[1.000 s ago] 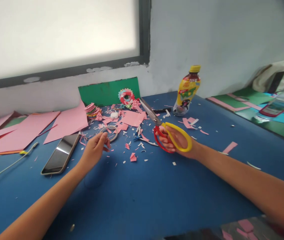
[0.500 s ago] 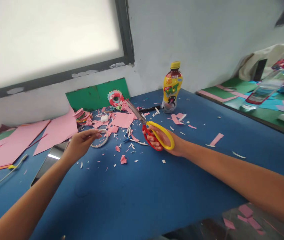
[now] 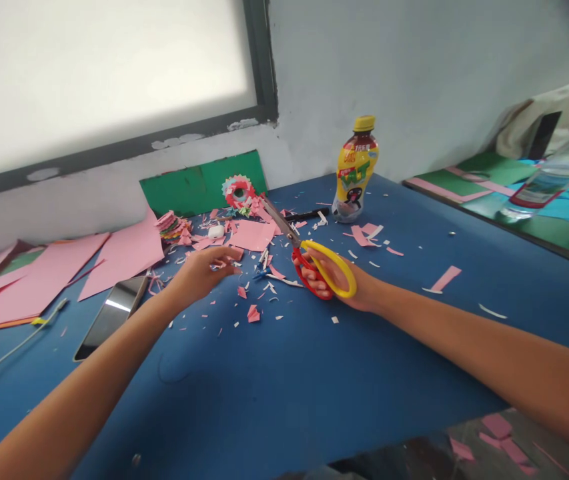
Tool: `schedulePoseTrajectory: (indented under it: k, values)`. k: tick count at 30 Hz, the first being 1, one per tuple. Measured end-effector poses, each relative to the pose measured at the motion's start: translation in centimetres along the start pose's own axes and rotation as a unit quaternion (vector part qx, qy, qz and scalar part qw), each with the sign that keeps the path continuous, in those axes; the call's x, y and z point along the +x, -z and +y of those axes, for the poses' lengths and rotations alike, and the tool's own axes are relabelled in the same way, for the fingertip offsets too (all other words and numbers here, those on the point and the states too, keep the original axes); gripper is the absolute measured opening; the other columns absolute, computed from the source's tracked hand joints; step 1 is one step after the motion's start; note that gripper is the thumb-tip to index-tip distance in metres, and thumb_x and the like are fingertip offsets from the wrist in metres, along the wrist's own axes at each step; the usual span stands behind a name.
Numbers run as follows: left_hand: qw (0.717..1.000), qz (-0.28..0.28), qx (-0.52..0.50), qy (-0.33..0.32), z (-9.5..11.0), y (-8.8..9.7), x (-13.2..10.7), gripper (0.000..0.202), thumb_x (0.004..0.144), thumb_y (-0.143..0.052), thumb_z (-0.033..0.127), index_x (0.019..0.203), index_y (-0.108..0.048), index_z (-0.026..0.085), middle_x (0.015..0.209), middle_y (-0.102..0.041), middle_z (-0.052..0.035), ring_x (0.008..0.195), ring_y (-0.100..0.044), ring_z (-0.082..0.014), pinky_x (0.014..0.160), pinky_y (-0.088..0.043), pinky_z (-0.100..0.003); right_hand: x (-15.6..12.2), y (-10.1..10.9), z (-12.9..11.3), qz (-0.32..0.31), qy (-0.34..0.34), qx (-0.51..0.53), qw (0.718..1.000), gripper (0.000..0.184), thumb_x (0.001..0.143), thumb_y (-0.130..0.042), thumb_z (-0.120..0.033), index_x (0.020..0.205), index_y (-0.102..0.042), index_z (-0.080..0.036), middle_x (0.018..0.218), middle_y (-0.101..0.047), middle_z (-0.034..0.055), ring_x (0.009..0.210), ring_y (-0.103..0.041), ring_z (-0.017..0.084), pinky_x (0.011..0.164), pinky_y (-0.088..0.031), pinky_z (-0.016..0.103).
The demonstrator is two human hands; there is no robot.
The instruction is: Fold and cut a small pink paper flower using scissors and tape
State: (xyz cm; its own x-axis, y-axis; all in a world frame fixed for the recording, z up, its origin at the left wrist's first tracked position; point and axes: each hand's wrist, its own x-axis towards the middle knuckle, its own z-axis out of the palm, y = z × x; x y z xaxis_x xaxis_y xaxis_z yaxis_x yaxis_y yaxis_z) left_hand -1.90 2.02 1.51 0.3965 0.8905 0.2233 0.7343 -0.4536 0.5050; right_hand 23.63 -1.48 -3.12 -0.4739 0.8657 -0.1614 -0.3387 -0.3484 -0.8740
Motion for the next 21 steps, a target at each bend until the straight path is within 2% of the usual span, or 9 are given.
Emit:
schedulePoseTrajectory:
  k: [2,3,4,6,8,12,14,18,21]
  values:
    - [1.000,-0.002,0.007,-0.011,-0.3,-0.1,0.2,0.042,0.071,-0.061,0.037,0.111,-0.061,0.024,0.111,-0.066,-0.0053,0.091,-0.062,-0.0192,0.076,-0.047,-0.027,0.1,0.1,0.1,-0.001,-0.003,0.000,1.000,0.034,0.074,-0.060,-0.049,0.085,-0.055,-0.017,0.058,-0.044,-0.0060,0.040,-0.037,0.003,0.033,-0.032,0.014]
    - [1.000,0.001,0.017,-0.009,-0.6,0.0,0.2,0.044,0.074,-0.059,0.038,0.115,-0.059,0.023,0.115,-0.064,-0.0065,0.094,-0.062,-0.0202,0.080,-0.047,-0.029,0.1,0.1,0.1,-0.002,-0.004,0.001,1.000,0.033,0.074,-0.060,-0.049,0.085,-0.055,-0.017,0.058,-0.043,-0.0060,0.040,-0.037,0.003,0.033,-0.032,0.014]
    - [1.000,0.006,0.030,-0.001,-0.9,0.2,0.1,0.041,0.076,-0.055,0.038,0.114,-0.060,0.022,0.114,-0.065,-0.0076,0.094,-0.062,-0.0212,0.081,-0.047,-0.030,0.1,0.2,0.1,-0.002,-0.005,0.002,1.000,0.033,0.075,-0.059,-0.048,0.085,-0.055,-0.017,0.058,-0.043,-0.0061,0.040,-0.037,0.003,0.033,-0.031,0.014]
    - [0.997,0.020,0.064,0.027,-1.7,0.8,-0.4,0.032,0.081,-0.049,0.039,0.099,-0.067,0.021,0.101,-0.070,-0.0091,0.088,-0.064,-0.0240,0.079,-0.046,-0.034,0.1,0.3,0.2,-0.002,-0.006,0.005,1.000,0.031,0.077,-0.057,-0.048,0.085,-0.055,-0.018,0.059,-0.043,-0.0061,0.041,-0.038,0.003,0.034,-0.032,0.013]
    - [0.994,0.022,0.094,0.053,-2.6,1.6,-1.3,0.030,0.080,-0.049,0.040,0.091,-0.070,0.022,0.093,-0.072,-0.0089,0.084,-0.065,-0.0264,0.077,-0.046,-0.036,0.1,0.3,0.2,-0.003,-0.009,0.007,1.000,0.030,0.077,-0.057,-0.047,0.086,-0.055,-0.018,0.060,-0.044,-0.0058,0.041,-0.038,0.003,0.035,-0.032,0.014]
    - [0.990,-0.011,0.122,0.072,-4.0,2.1,-3.2,0.024,0.069,-0.063,0.042,0.081,-0.073,0.024,0.088,-0.073,-0.0065,0.077,-0.065,-0.0274,0.073,-0.047,-0.036,0.2,0.3,0.2,-0.002,-0.018,0.009,1.000,0.029,0.078,-0.057,-0.046,0.085,-0.055,-0.018,0.059,-0.044,-0.0054,0.041,-0.038,0.003,0.034,-0.032,0.014]
    - [0.990,-0.020,0.119,0.067,-4.5,1.8,-3.8,0.021,0.069,-0.062,0.042,0.075,-0.073,0.024,0.086,-0.073,-0.0051,0.077,-0.066,-0.0258,0.076,-0.047,-0.034,0.2,0.2,0.2,0.003,-0.020,0.006,1.000,0.028,0.077,-0.057,-0.045,0.085,-0.054,-0.019,0.058,-0.044,-0.0057,0.040,-0.036,0.003,0.033,-0.031,0.014]
    - [0.992,0.001,0.101,0.070,-5.4,1.4,-4.4,0.031,0.077,-0.051,0.045,0.079,-0.071,0.021,0.089,-0.073,-0.0056,0.079,-0.065,-0.0219,0.074,-0.048,-0.030,0.3,0.2,0.4,0.016,-0.013,-0.007,1.000,0.029,0.077,-0.057,-0.046,0.084,-0.053,-0.019,0.058,-0.043,-0.0059,0.040,-0.036,0.003,0.033,-0.031,0.014]
    - [0.992,0.012,0.099,0.082,-5.8,2.4,-4.7,0.036,0.080,-0.047,0.047,0.079,-0.070,0.020,0.086,-0.073,-0.0063,0.077,-0.065,-0.0218,0.069,-0.048,-0.030,0.3,0.3,0.6,0.021,-0.004,-0.016,1.000,0.032,0.077,-0.056,-0.050,0.084,-0.053,-0.020,0.060,-0.044,-0.0054,0.042,-0.039,0.004,0.034,-0.032,0.014]
